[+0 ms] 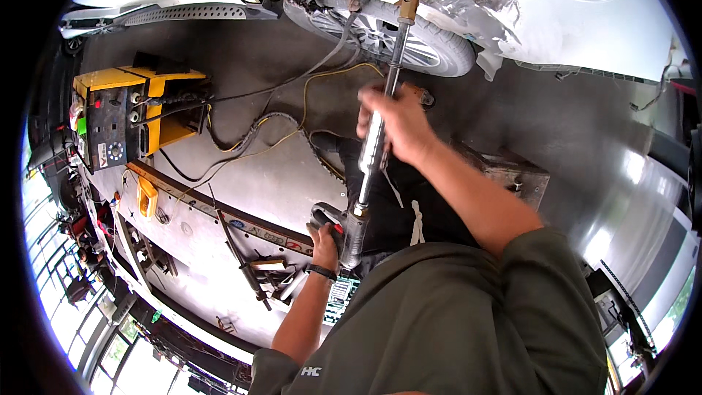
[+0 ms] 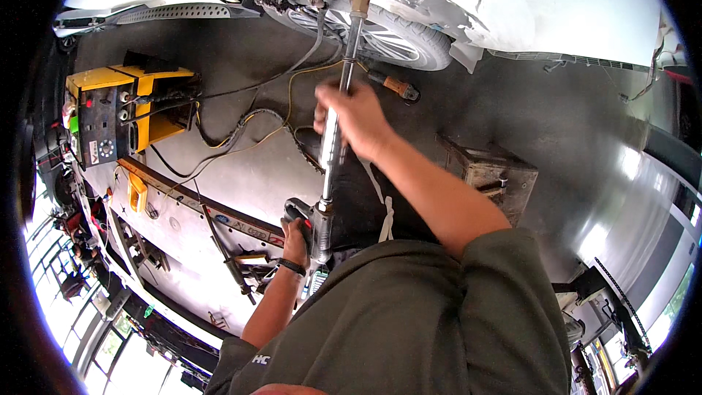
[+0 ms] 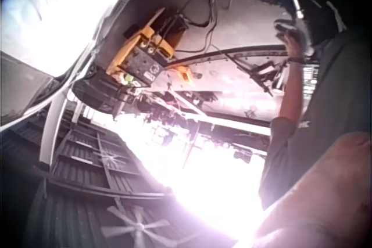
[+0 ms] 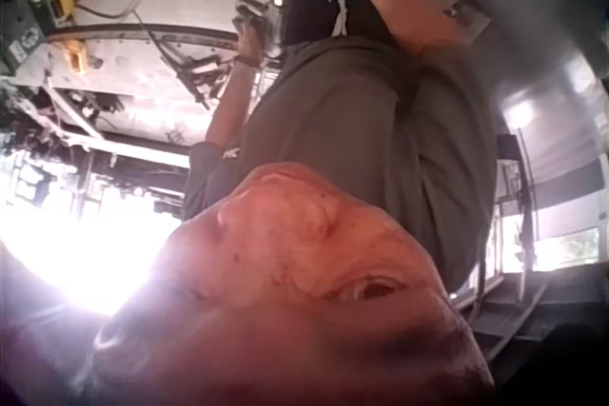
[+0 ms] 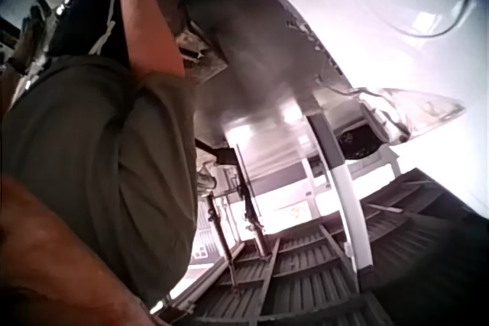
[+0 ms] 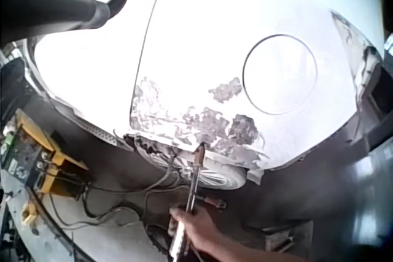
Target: The person uses a hammer to strike the white body panel of a car and then uses a dent puller tool to pull the damaged metal surface outward.
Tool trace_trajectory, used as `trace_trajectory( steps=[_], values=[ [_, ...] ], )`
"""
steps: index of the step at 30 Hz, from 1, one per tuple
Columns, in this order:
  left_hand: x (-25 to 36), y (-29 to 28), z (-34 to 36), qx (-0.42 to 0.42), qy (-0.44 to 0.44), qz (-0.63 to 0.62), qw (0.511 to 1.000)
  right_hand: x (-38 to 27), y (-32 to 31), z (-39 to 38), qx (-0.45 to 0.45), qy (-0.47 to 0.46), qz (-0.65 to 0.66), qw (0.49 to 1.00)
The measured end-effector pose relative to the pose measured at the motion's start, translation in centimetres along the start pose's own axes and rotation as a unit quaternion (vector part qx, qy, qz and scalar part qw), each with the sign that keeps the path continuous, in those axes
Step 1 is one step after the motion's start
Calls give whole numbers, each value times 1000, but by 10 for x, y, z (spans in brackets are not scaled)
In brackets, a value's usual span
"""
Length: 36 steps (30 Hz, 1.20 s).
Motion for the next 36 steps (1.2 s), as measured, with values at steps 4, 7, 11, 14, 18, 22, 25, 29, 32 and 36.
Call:
trace_trajectory(
  steps=[4, 7, 11, 14, 18, 22, 25, 29, 32, 36],
  values=[
    [36, 19, -6, 9, -139, -224, 965, 68, 10, -38, 2, 14, 52, 999],
    [35, 14, -9, -6, -158, -257, 953, 71, 10, -30, -17, 13, 71, 997],
    [60, -32, -15, 151, -40, -244, 957, 53, 15, -14, -52, -25, -4, 998],
    [96, -56, -28, 265, 66, -313, 910, 26, 15, -5, -59, -4, -44, 997],
    [42, -123, 21, 156, 122, 112, 974, -12, 50, 7, -110, -38, -16, 993],
    [41, -13, 23, -294, -432, -69, 850, -30, 22, -1, -36, -46, 19, 998],
    [36, 4, 8, -331, -398, -233, 823, -27, 27, -8, -27, -54, -20, 998],
    [60, -19, 8, 96, -87, -232, 964, -26, 14, -6, 0, -43, -6, 999],
    [38, -21, -5, 80, -78, -211, 971, -20, 9, -7, 7, -23, 4, 1000],
    [-8, -25, 2, 8, -4, -128, 992, -26, 18, -13, 1, -9, -7, 1000]
  ],
)
Point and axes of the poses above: each hand's wrist, its own z-axis towards the middle knuckle, its own y-axis out of the palm, x = y × z, the point moved 8 cm from there along z, towards the middle knuckle, and after that the axes turned 7 degrees about -x, right-handed, at the moved point
